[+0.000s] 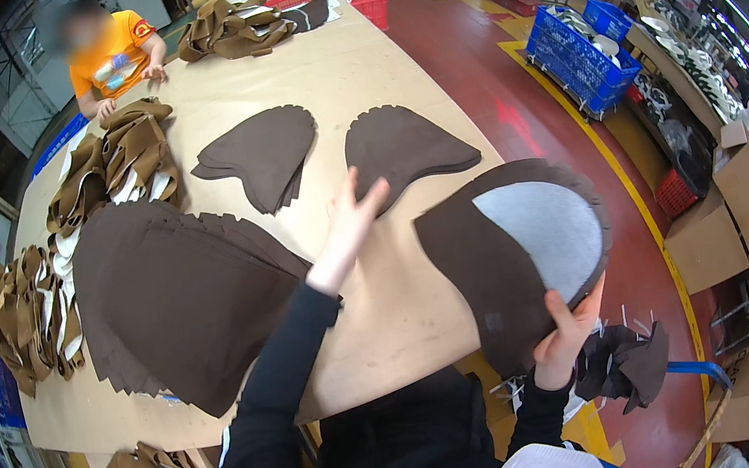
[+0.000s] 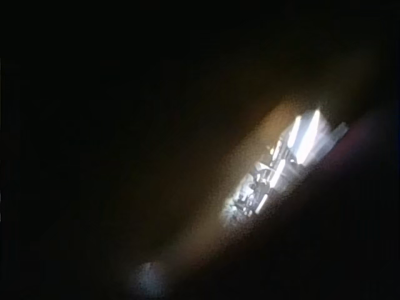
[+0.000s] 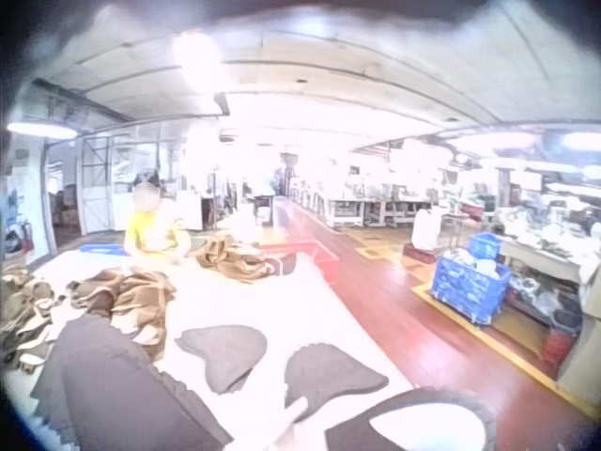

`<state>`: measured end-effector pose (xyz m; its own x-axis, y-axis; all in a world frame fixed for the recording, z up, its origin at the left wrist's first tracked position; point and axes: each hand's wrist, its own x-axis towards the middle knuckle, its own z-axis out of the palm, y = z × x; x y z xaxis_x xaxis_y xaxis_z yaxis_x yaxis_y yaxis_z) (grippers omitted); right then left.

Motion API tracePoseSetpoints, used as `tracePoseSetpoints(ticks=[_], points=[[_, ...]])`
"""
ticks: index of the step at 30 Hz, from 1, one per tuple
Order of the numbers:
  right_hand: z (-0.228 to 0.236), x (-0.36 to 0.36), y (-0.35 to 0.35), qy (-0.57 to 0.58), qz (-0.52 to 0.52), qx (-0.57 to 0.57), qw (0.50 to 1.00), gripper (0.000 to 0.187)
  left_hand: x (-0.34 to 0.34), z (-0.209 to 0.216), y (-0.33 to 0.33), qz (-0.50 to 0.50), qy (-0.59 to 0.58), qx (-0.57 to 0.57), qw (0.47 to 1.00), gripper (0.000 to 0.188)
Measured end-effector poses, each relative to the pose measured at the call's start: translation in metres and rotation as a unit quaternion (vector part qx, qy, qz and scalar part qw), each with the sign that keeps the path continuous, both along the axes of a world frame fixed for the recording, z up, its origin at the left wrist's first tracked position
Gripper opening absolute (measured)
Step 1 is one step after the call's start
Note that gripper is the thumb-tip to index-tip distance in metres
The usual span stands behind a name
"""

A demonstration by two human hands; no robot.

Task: The person sorts and stacks dark brown fabric pieces on a table, aligning edges and smoothing surfaces. They occasionally measure a piece with a tape measure and mark it with a pen before stacking it with others.

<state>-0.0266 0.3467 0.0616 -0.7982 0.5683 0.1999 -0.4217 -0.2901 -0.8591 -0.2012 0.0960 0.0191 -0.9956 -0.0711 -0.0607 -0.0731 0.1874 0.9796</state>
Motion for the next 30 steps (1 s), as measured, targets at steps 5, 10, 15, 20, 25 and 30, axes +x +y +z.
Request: tracePoseSetpoints(ticks=[5,10,15,20,25,30], points=[[-0.028,-0.019,0.053,-0.101,0.144,0.016,0.984,0.080,-0.092,-0.018,0.008,0.116,-0.112,-0.211,0.964,0.094],[-0.087,-0.029,0.073,-0.188,0.146,0.173,0.956,0.081,-0.111,-0.026,0.028,0.125,-0.115,-0.205,0.964,0.069],[-0.089,-0.032,0.065,-0.194,0.166,0.203,0.945,0.074,-0.100,-0.046,0.019,0.062,0.028,0.101,0.993,0.056],[-0.052,-0.016,0.055,-0.156,-0.035,0.373,0.914,0.064,-0.019,0.019,0.030,0.000,0.140,0.200,0.970,0.055],[0.021,-0.024,0.003,-0.022,0.066,0.231,0.970,0.054,0.076,0.043,0.038,0.054,0.317,-0.081,0.943,0.055],[0.023,-0.040,-0.073,-0.013,0.276,0.134,0.952,0.070,0.107,-0.003,0.022,0.077,0.326,-0.126,0.934,0.058]])
